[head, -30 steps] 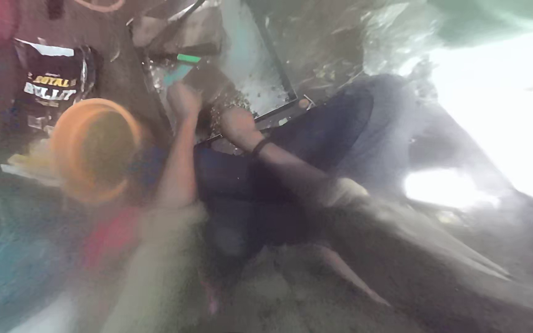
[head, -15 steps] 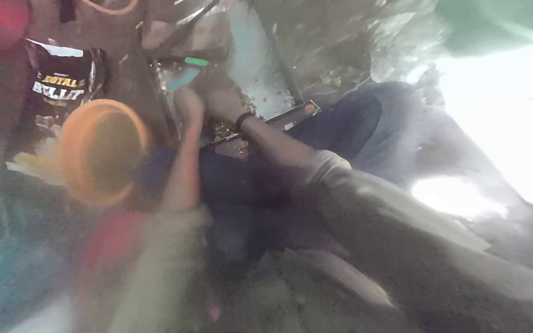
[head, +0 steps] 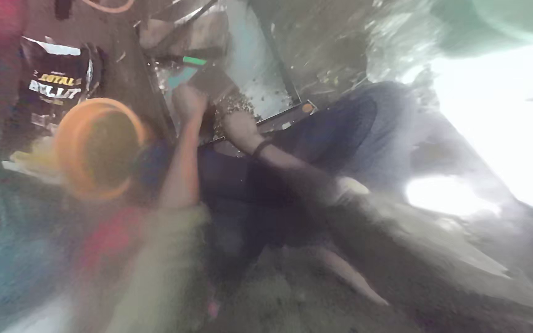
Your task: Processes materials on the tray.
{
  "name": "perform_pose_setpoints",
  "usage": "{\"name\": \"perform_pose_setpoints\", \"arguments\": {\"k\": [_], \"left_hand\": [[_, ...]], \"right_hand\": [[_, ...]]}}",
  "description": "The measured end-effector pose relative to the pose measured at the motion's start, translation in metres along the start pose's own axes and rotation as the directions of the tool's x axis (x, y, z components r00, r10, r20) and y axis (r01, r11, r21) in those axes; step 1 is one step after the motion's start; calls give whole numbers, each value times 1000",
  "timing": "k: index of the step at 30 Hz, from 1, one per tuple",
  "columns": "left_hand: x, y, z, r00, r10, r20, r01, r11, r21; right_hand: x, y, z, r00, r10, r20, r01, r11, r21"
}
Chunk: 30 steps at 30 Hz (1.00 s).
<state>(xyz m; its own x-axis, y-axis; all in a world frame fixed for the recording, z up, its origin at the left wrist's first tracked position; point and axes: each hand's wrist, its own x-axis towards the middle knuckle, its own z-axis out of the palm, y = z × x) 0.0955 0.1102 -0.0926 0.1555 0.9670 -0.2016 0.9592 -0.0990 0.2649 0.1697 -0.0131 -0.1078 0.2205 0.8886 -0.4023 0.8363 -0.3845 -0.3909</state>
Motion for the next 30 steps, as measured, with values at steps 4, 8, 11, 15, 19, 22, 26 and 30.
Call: {"name": "perform_pose_setpoints", "arguments": {"k": [4,8,11,15,19,22,26,30], "left_hand": [[-1,-2,4,999,-22,-28,21,1000,-10],[-3,-8,2,997,55,-46,-58,997,-49],[-4,-6,0,998,62,-30,-62,998,-12],[-6,-3,-1,999,41,-32,-40,999,35],[-4,0,-2,1000,3,-21,-2,999,45],[1,-4,0,999,26,-25,-26,1000,10],[1,-3,-2,1000,22,-19,-22,999,-35],[1,-3,0,1000,24,-10,-24,999,-22]], "right_hand": [[-15,5,-13,999,20,40,-21,999,34],[-5,-2,-26,999,-9,-33,11,997,74],[8,-13,-35,1000,-18,4,17,997,73],[32,-21,-33,998,-63,7,62,995,77],[56,-23,-26,993,-103,-52,110,985,135],[62,-22,-27,994,-104,-29,107,985,135],[55,-24,-15,994,-83,-66,89,992,88],[44,-26,-9,995,-41,-96,47,997,59]]}}
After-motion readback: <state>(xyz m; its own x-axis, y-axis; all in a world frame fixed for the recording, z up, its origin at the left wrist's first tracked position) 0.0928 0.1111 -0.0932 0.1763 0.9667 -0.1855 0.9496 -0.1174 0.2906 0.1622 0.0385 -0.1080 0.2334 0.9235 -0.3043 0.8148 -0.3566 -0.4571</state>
